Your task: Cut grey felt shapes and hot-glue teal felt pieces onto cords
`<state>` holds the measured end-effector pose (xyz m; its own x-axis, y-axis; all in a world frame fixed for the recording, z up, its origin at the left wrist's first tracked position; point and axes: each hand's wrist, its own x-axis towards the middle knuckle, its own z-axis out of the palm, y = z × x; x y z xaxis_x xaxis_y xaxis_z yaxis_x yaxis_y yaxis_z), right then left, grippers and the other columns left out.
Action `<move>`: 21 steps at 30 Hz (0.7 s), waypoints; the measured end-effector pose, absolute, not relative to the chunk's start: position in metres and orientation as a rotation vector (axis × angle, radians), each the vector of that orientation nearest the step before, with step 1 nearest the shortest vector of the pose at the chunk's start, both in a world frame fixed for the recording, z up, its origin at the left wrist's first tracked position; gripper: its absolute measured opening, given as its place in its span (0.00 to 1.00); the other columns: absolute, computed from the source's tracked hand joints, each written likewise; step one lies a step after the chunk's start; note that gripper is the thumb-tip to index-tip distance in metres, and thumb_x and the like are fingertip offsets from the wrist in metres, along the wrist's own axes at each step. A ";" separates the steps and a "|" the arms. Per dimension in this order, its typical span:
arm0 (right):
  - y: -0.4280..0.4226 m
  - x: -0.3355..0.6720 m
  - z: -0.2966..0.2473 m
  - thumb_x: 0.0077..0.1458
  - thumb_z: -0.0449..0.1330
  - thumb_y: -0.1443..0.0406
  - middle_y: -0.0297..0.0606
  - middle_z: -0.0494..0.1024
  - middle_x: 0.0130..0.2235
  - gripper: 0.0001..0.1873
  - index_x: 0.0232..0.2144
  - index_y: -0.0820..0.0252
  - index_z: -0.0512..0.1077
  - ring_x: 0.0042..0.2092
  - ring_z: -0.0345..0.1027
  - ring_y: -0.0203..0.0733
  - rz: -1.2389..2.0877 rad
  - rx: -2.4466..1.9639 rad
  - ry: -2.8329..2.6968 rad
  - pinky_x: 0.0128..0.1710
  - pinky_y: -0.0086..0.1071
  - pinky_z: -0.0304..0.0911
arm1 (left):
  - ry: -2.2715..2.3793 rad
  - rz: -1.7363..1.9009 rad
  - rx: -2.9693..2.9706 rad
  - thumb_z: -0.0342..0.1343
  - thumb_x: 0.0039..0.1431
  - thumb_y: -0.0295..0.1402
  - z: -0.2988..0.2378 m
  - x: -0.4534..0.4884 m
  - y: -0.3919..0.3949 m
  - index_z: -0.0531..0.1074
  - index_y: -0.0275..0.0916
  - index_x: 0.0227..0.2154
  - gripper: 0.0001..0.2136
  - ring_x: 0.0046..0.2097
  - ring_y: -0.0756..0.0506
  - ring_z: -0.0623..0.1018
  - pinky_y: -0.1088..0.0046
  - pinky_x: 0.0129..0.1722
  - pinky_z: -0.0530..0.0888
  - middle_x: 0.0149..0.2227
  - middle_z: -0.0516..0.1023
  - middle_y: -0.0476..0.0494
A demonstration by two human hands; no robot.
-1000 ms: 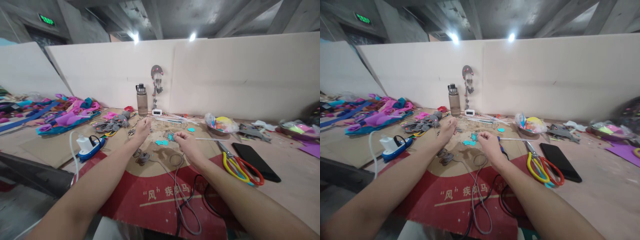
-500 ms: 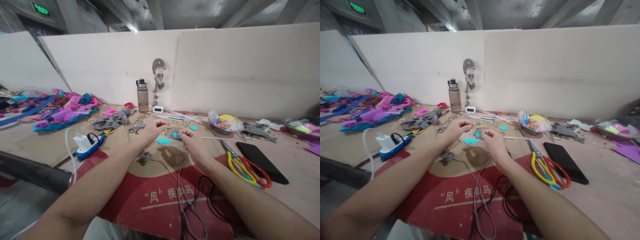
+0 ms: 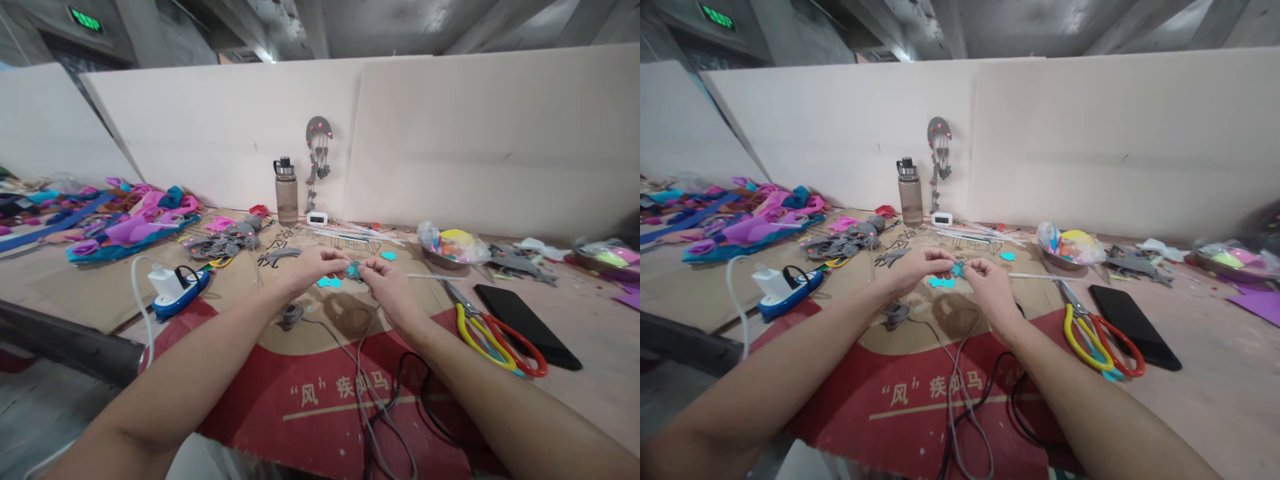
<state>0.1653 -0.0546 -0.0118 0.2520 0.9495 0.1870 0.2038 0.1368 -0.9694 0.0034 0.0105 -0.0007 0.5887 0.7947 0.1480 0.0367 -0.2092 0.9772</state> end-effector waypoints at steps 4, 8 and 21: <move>-0.055 0.165 -0.013 0.43 0.60 0.54 0.27 0.63 0.22 0.15 0.26 0.60 0.70 0.22 0.47 0.30 0.779 -1.352 -1.236 0.22 0.29 0.44 | 0.725 0.808 1.703 0.62 0.47 0.34 -0.005 0.004 0.013 0.76 0.35 0.33 0.10 0.29 0.53 0.73 0.75 0.33 0.68 0.27 0.76 0.49; -0.054 0.166 -0.017 0.44 0.59 0.53 0.28 0.64 0.23 0.15 0.27 0.60 0.70 0.22 0.48 0.30 0.747 -1.370 -1.283 0.22 0.28 0.46 | 0.744 0.805 1.756 0.61 0.47 0.33 -0.007 0.004 0.015 0.75 0.35 0.32 0.09 0.27 0.54 0.71 0.77 0.30 0.68 0.26 0.75 0.50; -0.057 0.163 -0.009 0.42 0.59 0.53 0.35 0.72 0.26 0.15 0.25 0.60 0.71 0.28 0.61 0.37 0.671 -1.394 -1.348 0.29 0.30 0.56 | 0.742 0.783 1.822 0.60 0.50 0.36 -0.006 0.003 0.016 0.76 0.34 0.32 0.10 0.26 0.53 0.72 0.77 0.29 0.68 0.25 0.76 0.48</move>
